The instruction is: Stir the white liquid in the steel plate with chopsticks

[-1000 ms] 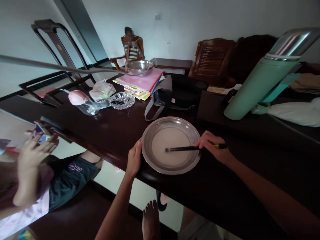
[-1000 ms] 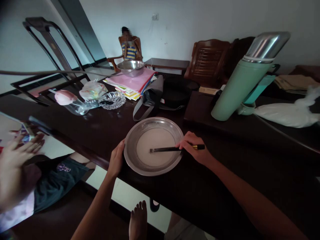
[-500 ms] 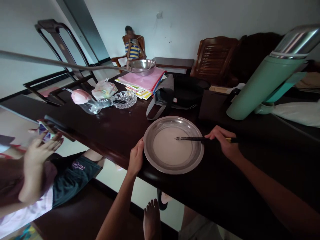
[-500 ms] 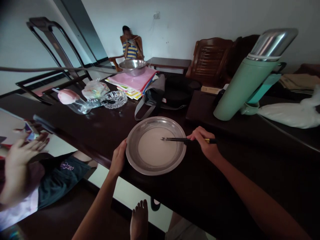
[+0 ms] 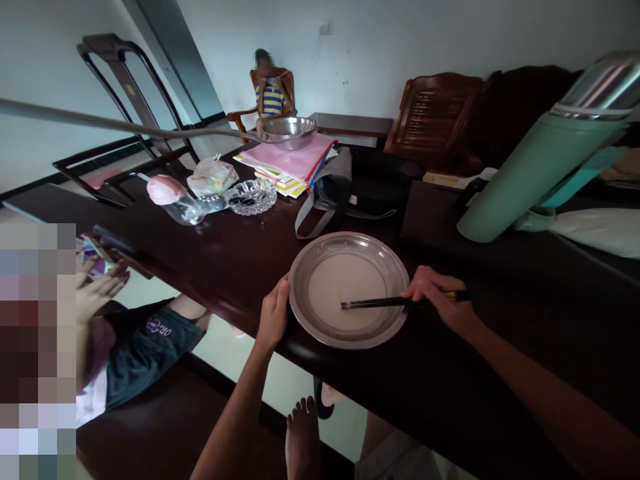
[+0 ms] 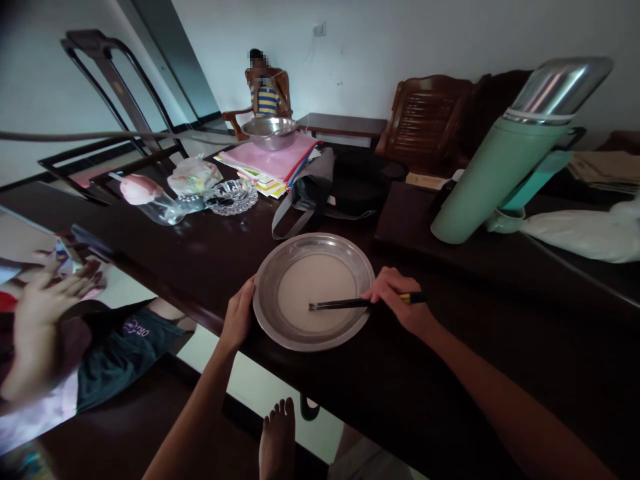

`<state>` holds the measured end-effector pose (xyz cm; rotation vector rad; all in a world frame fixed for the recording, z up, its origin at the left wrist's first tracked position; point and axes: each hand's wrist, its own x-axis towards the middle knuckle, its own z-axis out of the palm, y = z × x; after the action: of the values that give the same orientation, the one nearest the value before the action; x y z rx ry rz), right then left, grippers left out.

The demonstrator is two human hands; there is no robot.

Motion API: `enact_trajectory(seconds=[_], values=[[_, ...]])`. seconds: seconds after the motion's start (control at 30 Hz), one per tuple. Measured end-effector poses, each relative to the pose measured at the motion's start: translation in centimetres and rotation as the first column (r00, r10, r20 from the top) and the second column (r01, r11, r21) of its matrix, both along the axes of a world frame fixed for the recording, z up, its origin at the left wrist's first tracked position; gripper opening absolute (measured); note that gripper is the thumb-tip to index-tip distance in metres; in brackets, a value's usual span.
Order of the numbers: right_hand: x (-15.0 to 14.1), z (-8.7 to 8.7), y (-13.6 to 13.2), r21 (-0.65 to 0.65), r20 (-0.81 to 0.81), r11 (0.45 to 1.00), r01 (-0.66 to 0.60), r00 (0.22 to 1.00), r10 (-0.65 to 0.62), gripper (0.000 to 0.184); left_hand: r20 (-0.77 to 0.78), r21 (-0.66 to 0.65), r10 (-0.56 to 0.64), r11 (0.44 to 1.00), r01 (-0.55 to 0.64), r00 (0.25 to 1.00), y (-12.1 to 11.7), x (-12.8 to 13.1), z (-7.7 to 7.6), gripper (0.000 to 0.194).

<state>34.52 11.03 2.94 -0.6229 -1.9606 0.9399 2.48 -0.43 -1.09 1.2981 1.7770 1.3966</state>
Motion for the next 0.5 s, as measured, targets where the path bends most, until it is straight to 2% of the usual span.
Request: enact_trajectory(seconds=[0.07,0.2,0.27,0.37,0.43,0.5], values=[[-0.18,0.05,-0.04,0.020,0.057,1.000,-0.004,0.998,0.002,0.027,-0.001,-0.001,0.013,1.000,-0.013,1.000,0.00,0.01,0.02,0.064],[-0.04,0.16,0.08,-0.047,-0.028,0.985,0.165,0.986,-0.167,0.035,0.002,-0.001,0.001,1.000,-0.001,1.000,-0.04,-0.01,-0.11,0.063],[0.01,0.25,-0.04,-0.044,-0.042,0.992,0.118,0.992,-0.120,0.038,0.001,0.001,-0.012,1.000,0.012,1.000,-0.06,-0.01,-0.14,0.062],[-0.17,0.44,-0.25,-0.008,0.058,1.000,-0.022,0.998,0.023,0.032,-0.007,0.006,-0.004,1.000,0.004,1.000,-0.08,0.03,-0.05,0.062],[-0.21,0.50,-0.22,-0.015,0.084,1.000,0.021,0.996,-0.019,0.030,-0.011,0.009,0.005,1.000,-0.005,1.000,-0.10,0.07,0.06,0.063],[-0.10,0.44,-0.13,-0.047,0.031,0.991,0.122,0.992,-0.121,0.034,-0.003,0.010,0.004,1.000,-0.004,1.000,-0.10,0.09,0.13,0.064]])
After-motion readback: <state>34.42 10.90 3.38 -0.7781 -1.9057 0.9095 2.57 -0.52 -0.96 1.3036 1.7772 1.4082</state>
